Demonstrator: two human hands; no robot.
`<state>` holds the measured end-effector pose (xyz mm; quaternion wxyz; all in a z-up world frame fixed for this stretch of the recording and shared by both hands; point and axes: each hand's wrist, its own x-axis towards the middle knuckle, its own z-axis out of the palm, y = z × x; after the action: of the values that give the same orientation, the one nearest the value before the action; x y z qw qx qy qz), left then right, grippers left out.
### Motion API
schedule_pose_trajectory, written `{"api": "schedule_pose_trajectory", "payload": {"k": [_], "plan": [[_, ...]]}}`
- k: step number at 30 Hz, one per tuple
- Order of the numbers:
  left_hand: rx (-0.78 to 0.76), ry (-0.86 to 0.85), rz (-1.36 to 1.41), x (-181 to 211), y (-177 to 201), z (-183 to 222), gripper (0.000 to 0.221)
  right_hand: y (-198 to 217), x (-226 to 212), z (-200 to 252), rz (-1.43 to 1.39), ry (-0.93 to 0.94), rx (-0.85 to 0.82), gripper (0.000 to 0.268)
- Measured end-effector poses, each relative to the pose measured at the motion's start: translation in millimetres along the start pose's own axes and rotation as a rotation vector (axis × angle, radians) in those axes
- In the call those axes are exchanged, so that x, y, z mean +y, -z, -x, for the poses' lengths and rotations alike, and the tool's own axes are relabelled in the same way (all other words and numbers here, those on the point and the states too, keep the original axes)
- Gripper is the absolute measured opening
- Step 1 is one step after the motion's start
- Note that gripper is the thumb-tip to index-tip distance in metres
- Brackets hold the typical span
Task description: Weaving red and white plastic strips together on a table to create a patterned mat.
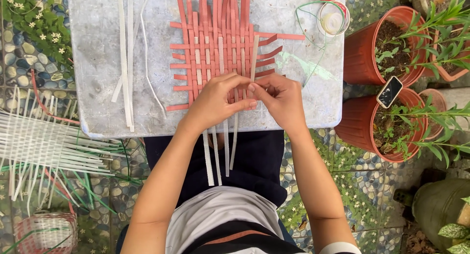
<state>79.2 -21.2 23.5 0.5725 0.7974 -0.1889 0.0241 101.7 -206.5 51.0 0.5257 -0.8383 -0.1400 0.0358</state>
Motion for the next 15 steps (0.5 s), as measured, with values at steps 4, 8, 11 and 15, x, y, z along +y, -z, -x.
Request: {"api": "schedule_pose_trajectory", "payload": {"k": [4, 8, 11, 15], "plan": [[0.001, 0.154, 0.236, 17.2, -2.6, -3.3, 0.018, 4.1, -3.0, 7.8, -0.026, -0.067, -0.017, 0.005], [0.058, 0.232, 0.292, 1.9, -3.5, -4.2, 0.012, 16.7, -3.2, 21.3, 0.094, 0.076, 0.224, 0.008], [0.104, 0.271, 0.274, -2.9, -2.7, -2.1, 0.013, 13.2, 2.3, 37.5, 0.032, 0.012, 0.338, 0.021], [0.081, 0.343, 0.293, -4.5, -2.9, -0.5, 0.014, -2.6, 34.0, 54.4, -0.192, -0.13, 0.276, 0.023]]}}
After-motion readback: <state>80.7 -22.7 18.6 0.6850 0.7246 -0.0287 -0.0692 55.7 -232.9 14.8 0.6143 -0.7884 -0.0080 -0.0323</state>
